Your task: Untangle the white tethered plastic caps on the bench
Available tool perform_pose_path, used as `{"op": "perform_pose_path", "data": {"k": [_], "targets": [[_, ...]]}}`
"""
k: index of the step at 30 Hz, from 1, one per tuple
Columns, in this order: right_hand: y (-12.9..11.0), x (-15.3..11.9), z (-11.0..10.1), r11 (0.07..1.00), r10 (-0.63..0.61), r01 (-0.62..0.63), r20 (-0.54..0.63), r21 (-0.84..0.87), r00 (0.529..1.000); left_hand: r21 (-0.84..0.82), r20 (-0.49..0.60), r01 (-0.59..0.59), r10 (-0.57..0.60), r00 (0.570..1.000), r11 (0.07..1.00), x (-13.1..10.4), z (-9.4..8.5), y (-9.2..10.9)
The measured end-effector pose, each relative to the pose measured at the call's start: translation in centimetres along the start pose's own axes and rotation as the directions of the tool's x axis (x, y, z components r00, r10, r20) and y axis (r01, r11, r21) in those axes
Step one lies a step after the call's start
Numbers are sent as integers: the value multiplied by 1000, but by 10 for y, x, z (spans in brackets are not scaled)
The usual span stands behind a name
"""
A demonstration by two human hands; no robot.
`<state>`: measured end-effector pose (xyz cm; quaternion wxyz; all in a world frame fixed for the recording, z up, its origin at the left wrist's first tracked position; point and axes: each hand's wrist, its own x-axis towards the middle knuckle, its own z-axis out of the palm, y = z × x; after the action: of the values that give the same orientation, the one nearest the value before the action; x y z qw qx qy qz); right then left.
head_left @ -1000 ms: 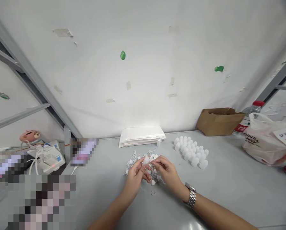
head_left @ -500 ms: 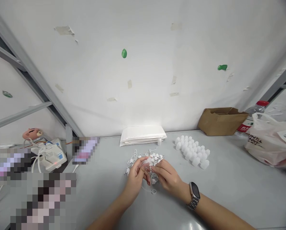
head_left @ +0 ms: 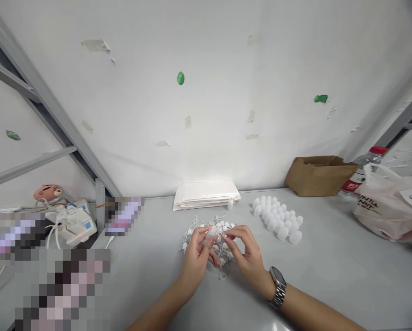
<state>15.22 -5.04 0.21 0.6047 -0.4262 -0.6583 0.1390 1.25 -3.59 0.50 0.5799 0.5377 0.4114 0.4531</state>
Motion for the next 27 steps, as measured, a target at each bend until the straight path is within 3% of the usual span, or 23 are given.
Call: {"op": "perform_pose_path", "data": {"k": [2,4,8,15,20,27], "targets": [[1,1,0,998,67,-66,-39,11,997,24,-2,0,0,1000,1000,0,0,-1],[1,4,1,982,184,-184,-3,44,983,80,-13,-17,18,1000,997,-1,0,-4],[3,10,2,865,439,-469,183,178,880,243,-16,-54,60,998,969,-3,-2,-16],[3,10,6,701,531,-615,312,360,788,488,44,-138,133,990,862,-5,-4,-17],[3,11,7,628,586,-672,331,391,740,378,57,-87,70,996,922,-5,-1,-16],[1,9,8,561,576,-703,403,438,711,20,82,61,-63,995,998,-7,4,-8]]}}
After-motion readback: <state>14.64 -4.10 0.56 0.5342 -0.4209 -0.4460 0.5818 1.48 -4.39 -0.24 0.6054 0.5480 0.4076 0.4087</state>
